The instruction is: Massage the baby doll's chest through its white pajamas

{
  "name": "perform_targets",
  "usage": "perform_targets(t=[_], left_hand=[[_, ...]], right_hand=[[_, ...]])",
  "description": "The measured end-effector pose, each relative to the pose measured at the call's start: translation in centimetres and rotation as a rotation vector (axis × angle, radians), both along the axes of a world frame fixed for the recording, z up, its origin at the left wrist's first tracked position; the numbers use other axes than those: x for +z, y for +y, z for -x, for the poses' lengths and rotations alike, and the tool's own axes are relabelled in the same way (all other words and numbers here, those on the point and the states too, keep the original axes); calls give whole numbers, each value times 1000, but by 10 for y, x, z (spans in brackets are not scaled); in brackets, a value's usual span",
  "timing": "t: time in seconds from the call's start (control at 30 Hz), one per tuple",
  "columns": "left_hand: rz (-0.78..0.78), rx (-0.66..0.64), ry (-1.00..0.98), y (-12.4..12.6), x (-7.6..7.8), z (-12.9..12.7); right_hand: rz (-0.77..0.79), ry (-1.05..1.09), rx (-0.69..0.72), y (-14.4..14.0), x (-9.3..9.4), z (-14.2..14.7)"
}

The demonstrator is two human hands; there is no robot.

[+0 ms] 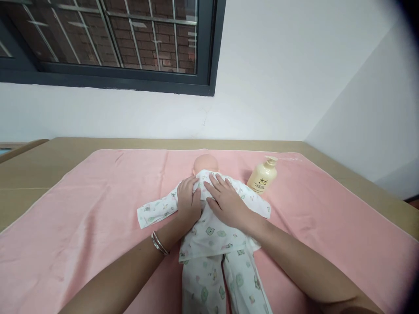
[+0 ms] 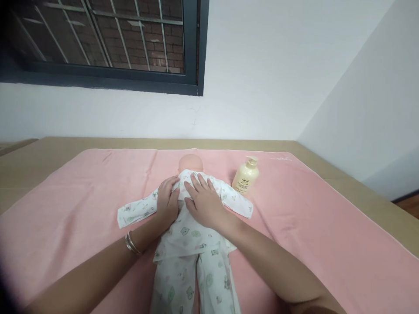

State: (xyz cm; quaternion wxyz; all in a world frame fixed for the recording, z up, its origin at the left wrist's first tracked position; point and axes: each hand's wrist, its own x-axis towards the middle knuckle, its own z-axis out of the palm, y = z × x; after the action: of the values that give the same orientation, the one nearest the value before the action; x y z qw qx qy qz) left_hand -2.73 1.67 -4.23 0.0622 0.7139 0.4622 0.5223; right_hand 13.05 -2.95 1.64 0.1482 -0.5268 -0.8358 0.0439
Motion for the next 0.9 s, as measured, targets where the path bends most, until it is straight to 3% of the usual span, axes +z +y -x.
perform_targets(t=[0.1, 0.27, 0.43, 0.57, 0.77, 0.9], left_hand=[[-44, 9, 55, -1, 1, -1], [-140, 11, 268, -15, 14, -4], [-153, -85, 380, -38, 40, -14], [173, -239, 147, -39, 72, -42], [975, -758, -508, -3, 110, -113], [1192, -828, -775, 21, 126, -149]], right_hand=[[118, -114, 47, -8, 17, -14], [273, -213, 44, -33, 66, -57], [138, -145, -138, -41, 93, -109], [74, -126, -335, -35, 96, -144], [79, -44, -407, -19, 94, -156], [56, -53, -392, -6, 90, -149]])
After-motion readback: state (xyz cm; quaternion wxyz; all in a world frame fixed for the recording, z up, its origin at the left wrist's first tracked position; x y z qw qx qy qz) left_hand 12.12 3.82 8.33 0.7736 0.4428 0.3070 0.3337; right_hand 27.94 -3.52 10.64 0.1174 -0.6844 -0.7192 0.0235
